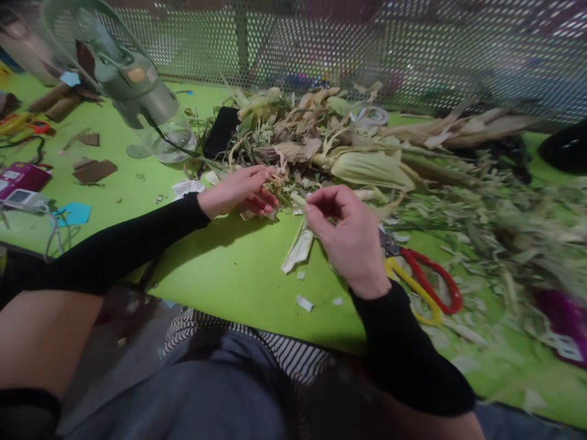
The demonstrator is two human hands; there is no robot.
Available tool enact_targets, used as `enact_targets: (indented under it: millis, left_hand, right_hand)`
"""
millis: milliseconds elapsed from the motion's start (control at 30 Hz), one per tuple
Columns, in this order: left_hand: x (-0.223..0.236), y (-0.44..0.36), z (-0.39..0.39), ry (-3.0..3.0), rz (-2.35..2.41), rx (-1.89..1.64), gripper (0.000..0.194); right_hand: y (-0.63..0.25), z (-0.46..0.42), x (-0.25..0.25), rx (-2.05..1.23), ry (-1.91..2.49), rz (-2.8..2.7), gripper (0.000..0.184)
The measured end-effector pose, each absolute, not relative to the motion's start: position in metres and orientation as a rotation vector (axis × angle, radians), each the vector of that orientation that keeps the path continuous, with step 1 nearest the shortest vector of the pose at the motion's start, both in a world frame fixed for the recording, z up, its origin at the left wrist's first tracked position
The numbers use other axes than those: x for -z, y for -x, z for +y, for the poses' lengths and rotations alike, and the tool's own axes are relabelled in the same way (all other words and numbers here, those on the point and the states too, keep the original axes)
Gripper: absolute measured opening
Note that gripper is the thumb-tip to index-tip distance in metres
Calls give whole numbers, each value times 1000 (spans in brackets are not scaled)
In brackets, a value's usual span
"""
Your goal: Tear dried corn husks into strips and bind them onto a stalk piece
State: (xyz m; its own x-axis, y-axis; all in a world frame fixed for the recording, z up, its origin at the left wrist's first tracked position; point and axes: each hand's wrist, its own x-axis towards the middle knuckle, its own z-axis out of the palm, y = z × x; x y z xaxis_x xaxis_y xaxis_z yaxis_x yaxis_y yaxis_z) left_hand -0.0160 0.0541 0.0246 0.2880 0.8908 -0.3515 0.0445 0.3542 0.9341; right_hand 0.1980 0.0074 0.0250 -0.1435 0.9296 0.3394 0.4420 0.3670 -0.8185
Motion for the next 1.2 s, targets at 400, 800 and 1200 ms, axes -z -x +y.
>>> enact_targets:
  millis: [400, 800, 1200]
  left_hand:
    - [-27, 12, 35, -1120, 1203, -810, 41]
    - [-20, 12, -28, -1396, 951, -1029, 26]
    - [-14, 3, -14, -1310, 660, -1143, 31]
  right_hand:
    - [-198, 17, -26, -630, 1212, -1653, 9]
    - [-188, 0, -29, -730, 1062, -1690, 10]
    - [-187, -13, -38, -325, 929, -2038, 11]
